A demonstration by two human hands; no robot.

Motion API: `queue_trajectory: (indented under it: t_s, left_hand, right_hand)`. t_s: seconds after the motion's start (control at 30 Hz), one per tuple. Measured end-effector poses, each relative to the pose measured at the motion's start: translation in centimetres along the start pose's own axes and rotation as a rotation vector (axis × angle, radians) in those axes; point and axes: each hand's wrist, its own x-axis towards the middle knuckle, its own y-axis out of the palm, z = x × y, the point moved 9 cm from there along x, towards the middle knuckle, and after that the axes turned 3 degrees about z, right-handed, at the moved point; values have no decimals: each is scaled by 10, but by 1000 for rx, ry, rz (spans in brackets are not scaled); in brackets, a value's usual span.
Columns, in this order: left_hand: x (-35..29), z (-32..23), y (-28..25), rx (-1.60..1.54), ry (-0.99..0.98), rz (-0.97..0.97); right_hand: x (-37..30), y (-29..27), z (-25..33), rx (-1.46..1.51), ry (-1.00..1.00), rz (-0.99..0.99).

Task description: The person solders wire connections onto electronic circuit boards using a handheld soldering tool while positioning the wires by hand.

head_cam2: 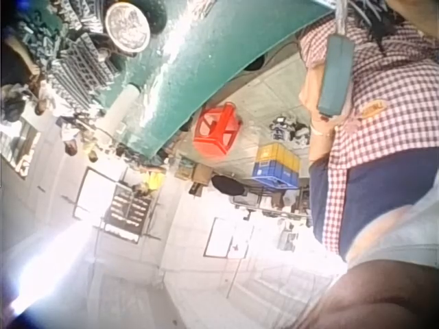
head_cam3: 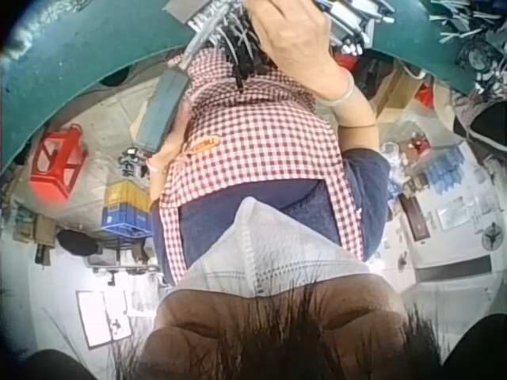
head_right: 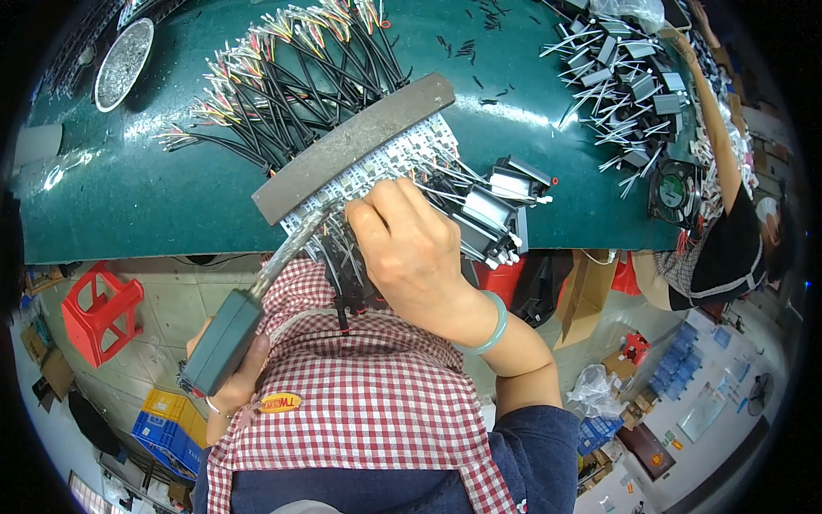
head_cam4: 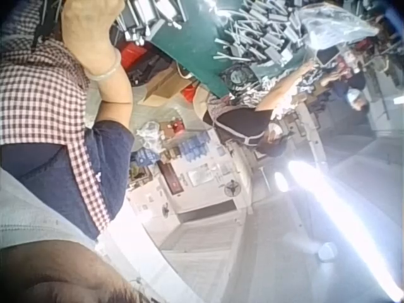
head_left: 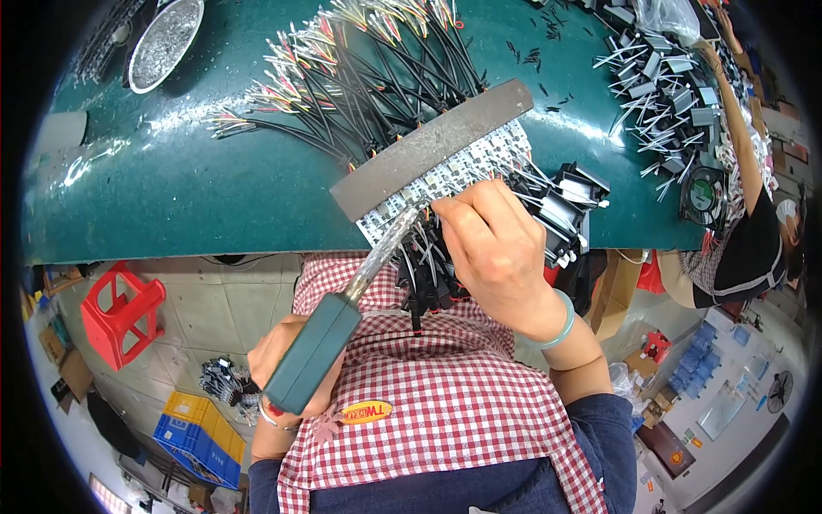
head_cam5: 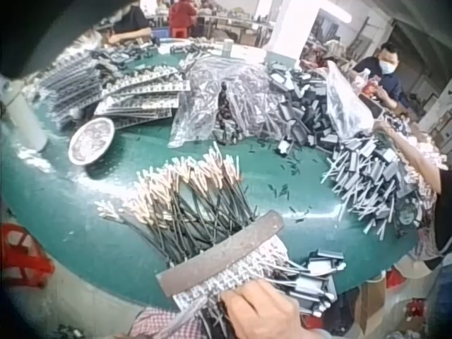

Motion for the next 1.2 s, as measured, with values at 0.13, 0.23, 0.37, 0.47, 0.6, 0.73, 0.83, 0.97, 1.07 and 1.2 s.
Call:
queue_trajectory:
  t_s: [0.13, 0.23, 0.37, 0.47, 0.6, 0.73, 0.83, 0.97, 1.07, 1.2]
  left_hand:
    - [-29, 21, -12, 49, -106, -116]
    - [-31, 35, -36, -53, -338, -300]
    - [-3, 7, -86, -39, 201, -775]
    - [34, 30, -120, -134, 131, -726]
    - [77, 66, -120, -121, -167, -809]
    - [55, 59, -105, -227, -130, -870]
    - [53, 60, -95, -228, -170, -790]
    - [37, 58, -94, -219, -133, -804]
    - [28, 59, -93, -216, -136, -827]
    - [21, 60, -88, -235, -145, -784]
  right_hand:
    - [0, 1, -3, -2, -5, 2]
    - [2, -3, -6, 25, 71, 39]
    - [3, -10, -6, 6, 74, 46]
    - [2, -10, -6, 99, 67, 73]
    - [20, -55, -42, 30, 43, -107]
    - [45, -96, -147, -471, 129, -216]
    - [49, -90, -229, -677, 92, -81]
    - [55, -75, -254, -740, -72, 54]
    - [62, -76, -253, -706, -109, 42]
    - [74, -114, -237, -243, -65, -307]
